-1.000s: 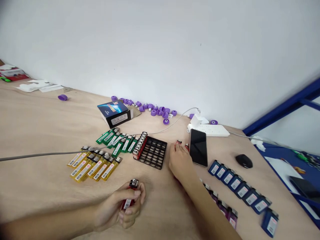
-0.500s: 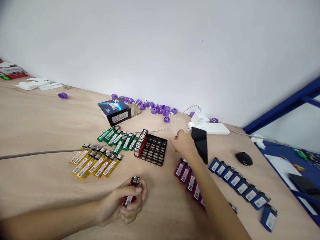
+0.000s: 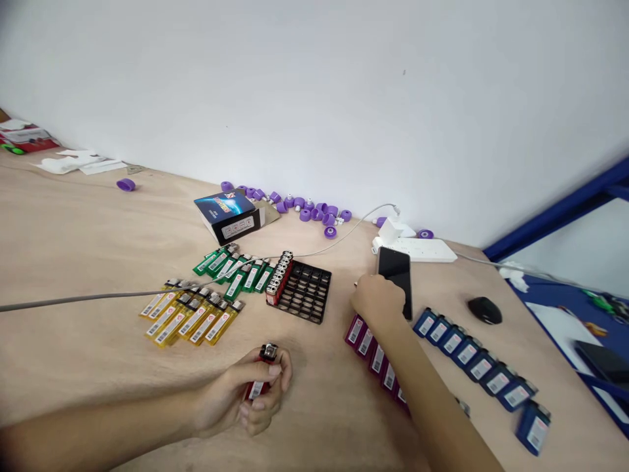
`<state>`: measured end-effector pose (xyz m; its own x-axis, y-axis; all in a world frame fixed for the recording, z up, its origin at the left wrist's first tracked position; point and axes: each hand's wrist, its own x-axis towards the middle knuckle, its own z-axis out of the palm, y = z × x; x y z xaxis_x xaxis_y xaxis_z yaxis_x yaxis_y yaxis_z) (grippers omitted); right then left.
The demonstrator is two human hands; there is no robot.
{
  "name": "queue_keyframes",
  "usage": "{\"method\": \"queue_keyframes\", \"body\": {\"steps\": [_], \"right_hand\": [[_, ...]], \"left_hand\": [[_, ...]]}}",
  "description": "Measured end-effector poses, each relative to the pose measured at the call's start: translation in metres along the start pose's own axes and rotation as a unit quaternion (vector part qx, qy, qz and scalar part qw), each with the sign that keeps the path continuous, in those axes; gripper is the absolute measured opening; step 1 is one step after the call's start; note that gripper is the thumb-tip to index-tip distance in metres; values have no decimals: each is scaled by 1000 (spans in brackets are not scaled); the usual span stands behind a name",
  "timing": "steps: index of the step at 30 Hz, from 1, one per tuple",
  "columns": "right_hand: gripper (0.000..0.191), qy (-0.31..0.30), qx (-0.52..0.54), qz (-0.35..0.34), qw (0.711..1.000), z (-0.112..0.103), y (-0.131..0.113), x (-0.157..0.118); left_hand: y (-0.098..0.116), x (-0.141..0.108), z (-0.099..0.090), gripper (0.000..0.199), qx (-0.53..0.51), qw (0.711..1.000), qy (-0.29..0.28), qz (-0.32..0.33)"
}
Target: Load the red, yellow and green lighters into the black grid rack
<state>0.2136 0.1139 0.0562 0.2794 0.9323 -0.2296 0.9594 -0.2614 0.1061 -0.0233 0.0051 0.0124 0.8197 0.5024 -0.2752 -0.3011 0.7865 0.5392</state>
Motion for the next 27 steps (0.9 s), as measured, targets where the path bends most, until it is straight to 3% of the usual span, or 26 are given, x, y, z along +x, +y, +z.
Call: {"method": "queue_keyframes", "body": {"steps": [8,11,13,14,16,17,18,20,24,26,27], "right_hand": [[26,9,42,-8,999,-1,2,6],[27,22,82,-25,996,-5,5,-15],[27,6,163,-74,984,-1,1,-43],[29,-14,306,-116,945,3,-3,-59],[31,-115,532,-172,821,18,-15,-94],[32,-157,585,-183,774,27,-21,-109],[32,-196,604,-194,748,37,-28,-122],[35,-187,607,-222,740,55,-38,-138],[29,-44,555,-290,778,64,-44,-141],[32,-36,616,-234,751,56,-42,-136],[36,-63,670,-194,713,51,-41,-133]], "left_hand": [[-1,-1,-2,22,-9,1000,4,6],[-1,1,-2,20,-38,999,18,9],[-2,3,-2,22,-51,998,36,29],[-2,4,-2,25,-52,996,47,45],[-2,6,-2,32,-56,992,71,82],[-2,6,-1,36,-57,990,84,98],[-1,6,-1,38,-57,988,95,111],[2,6,-1,39,-49,986,107,116],[7,5,-4,41,-48,990,111,77],[8,5,-5,41,-51,988,121,76],[9,5,-5,41,-47,988,125,80]]}}
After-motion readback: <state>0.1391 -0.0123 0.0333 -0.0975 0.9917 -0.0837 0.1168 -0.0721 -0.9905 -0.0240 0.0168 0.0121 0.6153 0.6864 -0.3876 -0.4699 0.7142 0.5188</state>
